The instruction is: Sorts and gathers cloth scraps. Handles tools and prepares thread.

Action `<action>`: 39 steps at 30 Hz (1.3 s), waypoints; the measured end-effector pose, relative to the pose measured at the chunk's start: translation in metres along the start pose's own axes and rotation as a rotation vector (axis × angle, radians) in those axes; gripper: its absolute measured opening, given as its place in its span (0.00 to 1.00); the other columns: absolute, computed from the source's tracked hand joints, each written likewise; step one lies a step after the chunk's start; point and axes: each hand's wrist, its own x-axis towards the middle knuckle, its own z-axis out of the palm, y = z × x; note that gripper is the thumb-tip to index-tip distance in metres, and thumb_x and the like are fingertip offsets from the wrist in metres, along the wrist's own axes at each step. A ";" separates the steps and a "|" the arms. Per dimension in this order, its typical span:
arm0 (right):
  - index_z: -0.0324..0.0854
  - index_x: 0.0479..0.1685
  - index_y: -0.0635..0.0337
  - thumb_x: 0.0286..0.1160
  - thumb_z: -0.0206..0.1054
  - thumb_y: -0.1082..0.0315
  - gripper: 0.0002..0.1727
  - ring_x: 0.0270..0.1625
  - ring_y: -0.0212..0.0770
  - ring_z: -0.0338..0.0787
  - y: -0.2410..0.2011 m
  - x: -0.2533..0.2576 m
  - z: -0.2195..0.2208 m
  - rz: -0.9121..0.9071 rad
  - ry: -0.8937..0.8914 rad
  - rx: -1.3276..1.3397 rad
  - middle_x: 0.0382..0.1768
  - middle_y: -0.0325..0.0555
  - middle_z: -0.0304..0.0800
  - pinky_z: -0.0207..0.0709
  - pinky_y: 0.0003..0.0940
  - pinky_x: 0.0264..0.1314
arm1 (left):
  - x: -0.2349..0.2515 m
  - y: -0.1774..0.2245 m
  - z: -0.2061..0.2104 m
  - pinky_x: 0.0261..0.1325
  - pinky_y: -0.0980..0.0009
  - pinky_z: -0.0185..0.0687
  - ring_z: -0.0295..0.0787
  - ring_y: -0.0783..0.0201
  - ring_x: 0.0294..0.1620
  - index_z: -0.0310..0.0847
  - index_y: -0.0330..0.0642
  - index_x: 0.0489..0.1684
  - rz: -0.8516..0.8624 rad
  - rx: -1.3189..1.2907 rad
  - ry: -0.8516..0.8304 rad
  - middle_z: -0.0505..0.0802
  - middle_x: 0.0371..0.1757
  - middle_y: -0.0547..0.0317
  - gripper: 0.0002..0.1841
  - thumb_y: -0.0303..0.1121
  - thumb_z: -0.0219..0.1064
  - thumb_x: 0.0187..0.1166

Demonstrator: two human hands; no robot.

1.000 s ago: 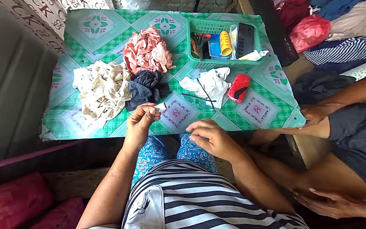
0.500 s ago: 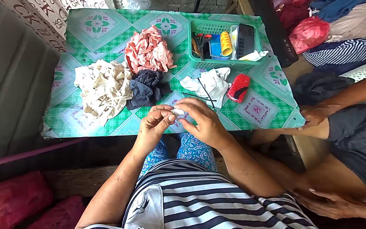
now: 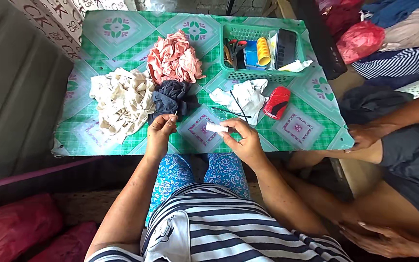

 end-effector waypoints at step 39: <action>0.88 0.53 0.69 0.76 0.69 0.69 0.13 0.48 0.33 0.91 0.026 -0.043 -0.006 0.140 0.009 -0.029 0.48 0.52 0.92 0.85 0.26 0.56 | 0.093 0.008 -0.023 0.54 0.65 0.83 0.89 0.63 0.45 0.82 0.28 0.55 0.371 0.696 0.108 0.92 0.47 0.44 0.13 0.30 0.61 0.85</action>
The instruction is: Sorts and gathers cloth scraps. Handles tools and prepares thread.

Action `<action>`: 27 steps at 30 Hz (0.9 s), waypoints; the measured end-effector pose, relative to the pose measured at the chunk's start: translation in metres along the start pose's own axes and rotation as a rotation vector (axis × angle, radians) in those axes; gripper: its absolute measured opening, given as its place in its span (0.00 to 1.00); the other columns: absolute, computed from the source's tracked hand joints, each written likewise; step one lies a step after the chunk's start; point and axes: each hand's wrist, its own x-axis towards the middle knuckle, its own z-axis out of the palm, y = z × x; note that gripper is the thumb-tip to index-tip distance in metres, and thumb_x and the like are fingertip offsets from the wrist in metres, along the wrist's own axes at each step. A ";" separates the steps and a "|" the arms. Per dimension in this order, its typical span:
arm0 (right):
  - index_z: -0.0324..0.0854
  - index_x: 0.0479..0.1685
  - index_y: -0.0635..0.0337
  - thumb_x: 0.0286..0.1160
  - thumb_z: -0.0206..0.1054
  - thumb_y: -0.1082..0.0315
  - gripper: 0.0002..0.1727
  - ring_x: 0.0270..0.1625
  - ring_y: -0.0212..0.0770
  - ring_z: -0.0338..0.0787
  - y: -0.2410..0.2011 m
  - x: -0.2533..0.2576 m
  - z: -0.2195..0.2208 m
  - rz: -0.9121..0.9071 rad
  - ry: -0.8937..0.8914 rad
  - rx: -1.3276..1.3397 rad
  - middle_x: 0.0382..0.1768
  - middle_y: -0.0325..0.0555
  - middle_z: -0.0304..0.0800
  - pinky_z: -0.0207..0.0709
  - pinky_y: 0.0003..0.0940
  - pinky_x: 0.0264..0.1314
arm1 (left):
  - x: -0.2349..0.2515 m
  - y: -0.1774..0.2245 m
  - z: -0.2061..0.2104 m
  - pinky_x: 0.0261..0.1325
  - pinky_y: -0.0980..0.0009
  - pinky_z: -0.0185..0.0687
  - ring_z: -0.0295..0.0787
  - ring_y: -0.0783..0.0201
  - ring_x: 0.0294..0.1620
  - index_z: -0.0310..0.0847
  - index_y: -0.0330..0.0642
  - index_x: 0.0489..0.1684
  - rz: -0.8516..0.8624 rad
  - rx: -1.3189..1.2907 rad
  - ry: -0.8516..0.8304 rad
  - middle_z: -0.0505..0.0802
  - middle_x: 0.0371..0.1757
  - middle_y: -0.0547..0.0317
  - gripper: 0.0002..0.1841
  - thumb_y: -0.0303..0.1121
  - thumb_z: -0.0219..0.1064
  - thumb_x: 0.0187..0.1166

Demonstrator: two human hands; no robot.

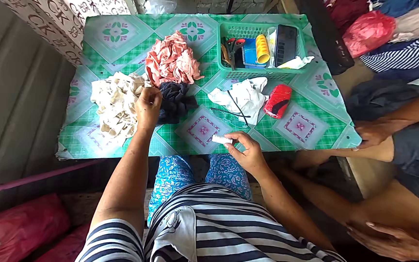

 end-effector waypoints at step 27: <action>0.83 0.55 0.70 0.76 0.71 0.72 0.14 0.55 0.35 0.90 -0.046 0.025 -0.008 -0.237 0.097 0.045 0.50 0.51 0.92 0.84 0.30 0.64 | -0.103 0.104 0.021 0.56 0.72 0.90 0.91 0.71 0.48 0.80 0.35 0.65 0.095 -0.709 -0.454 0.91 0.57 0.60 0.16 0.25 0.67 0.81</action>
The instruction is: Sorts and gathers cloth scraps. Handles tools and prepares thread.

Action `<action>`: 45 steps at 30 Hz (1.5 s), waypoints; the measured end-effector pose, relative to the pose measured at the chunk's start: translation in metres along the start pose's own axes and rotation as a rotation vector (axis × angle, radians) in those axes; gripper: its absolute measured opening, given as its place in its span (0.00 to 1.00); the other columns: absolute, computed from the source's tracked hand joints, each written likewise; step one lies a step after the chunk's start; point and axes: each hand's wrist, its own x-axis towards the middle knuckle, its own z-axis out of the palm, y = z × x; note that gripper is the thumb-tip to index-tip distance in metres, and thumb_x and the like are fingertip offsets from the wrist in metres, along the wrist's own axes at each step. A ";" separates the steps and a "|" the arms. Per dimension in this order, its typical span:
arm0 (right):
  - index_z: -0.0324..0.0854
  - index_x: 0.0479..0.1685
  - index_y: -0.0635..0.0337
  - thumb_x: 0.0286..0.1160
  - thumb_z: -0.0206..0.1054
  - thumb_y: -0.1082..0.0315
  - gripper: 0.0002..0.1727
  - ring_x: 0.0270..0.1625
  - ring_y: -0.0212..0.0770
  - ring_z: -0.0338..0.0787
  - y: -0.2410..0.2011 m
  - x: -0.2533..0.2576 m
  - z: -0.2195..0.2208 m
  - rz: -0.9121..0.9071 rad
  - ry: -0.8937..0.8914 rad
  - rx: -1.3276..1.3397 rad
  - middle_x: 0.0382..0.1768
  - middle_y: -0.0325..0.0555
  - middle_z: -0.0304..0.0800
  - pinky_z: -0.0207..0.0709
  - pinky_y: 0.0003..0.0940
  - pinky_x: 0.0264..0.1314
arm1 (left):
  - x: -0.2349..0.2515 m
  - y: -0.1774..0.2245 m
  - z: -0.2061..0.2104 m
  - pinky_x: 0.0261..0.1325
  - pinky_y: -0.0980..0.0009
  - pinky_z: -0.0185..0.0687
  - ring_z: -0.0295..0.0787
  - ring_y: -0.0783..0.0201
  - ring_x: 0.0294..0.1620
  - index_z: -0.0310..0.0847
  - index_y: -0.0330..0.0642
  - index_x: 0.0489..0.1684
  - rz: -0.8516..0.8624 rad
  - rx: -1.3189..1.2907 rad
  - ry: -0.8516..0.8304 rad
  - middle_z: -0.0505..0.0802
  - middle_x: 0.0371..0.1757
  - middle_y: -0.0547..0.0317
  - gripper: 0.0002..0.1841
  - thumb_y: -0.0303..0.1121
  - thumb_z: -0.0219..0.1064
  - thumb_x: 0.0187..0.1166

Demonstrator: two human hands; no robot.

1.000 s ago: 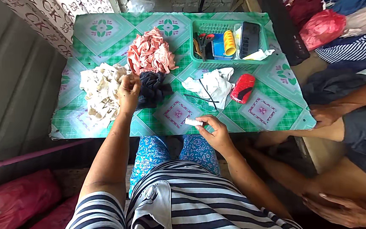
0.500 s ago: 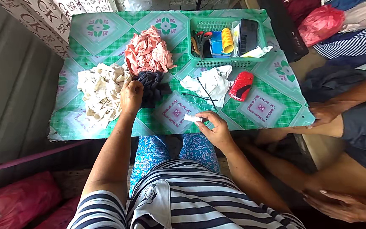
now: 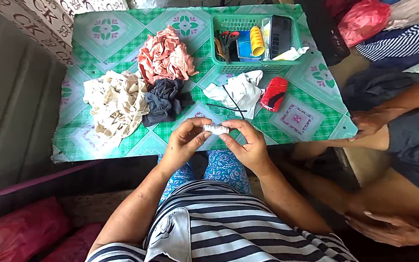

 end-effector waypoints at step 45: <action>0.84 0.43 0.58 0.80 0.61 0.71 0.06 0.53 0.36 0.91 0.010 0.025 -0.063 -0.077 0.322 -0.497 0.41 0.42 0.95 0.77 0.38 0.71 | -0.012 -0.002 -0.043 0.53 0.70 0.92 0.94 0.67 0.45 0.86 0.43 0.59 0.004 -0.158 0.184 0.96 0.48 0.61 0.14 0.36 0.73 0.79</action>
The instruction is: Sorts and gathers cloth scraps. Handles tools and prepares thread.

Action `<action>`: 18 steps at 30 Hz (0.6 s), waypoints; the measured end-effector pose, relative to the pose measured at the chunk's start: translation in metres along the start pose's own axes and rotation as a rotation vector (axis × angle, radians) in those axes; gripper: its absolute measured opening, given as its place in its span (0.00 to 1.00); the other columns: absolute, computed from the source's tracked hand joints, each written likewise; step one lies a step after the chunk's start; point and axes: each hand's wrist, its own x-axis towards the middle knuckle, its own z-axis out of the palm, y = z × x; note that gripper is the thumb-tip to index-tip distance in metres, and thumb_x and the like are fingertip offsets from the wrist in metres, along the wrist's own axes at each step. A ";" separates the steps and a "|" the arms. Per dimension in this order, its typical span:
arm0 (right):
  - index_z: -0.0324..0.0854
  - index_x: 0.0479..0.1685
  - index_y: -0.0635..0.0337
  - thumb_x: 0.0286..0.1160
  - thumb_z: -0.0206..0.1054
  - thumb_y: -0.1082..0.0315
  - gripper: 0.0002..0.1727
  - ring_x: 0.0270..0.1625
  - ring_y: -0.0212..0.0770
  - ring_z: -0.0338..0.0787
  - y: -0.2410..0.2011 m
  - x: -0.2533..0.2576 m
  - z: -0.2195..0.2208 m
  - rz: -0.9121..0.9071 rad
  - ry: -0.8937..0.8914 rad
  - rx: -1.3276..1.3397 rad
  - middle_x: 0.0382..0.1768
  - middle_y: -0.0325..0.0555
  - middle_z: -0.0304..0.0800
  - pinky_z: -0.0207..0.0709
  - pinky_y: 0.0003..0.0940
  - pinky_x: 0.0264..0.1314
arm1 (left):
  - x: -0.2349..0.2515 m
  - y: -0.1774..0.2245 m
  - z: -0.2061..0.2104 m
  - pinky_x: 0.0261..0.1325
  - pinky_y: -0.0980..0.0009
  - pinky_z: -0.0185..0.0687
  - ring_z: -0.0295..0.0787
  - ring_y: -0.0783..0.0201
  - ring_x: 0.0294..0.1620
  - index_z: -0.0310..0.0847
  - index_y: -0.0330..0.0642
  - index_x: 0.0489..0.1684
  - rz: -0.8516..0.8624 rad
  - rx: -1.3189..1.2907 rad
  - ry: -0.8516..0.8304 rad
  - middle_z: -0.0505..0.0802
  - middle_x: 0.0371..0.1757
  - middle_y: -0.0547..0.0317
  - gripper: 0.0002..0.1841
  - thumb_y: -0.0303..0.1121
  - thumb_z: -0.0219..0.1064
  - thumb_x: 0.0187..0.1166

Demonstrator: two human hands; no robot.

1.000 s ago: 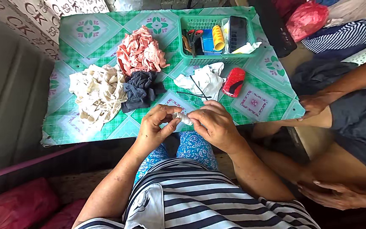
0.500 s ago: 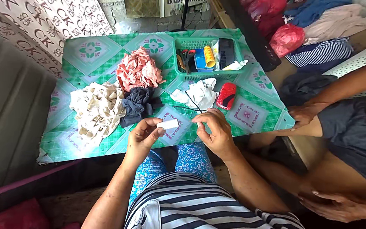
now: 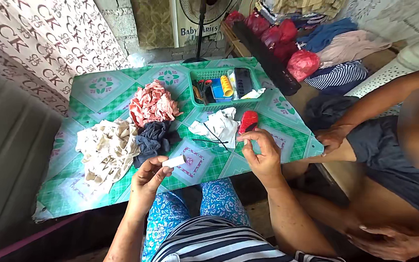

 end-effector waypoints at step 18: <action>0.85 0.50 0.71 0.83 0.60 0.73 0.11 0.54 0.42 0.91 0.043 -0.009 -0.076 0.190 0.096 -0.176 0.47 0.57 0.93 0.82 0.39 0.64 | 0.001 0.003 -0.029 0.53 0.72 0.92 0.95 0.69 0.44 0.87 0.47 0.56 -0.010 -0.008 0.140 0.96 0.47 0.63 0.09 0.30 0.70 0.81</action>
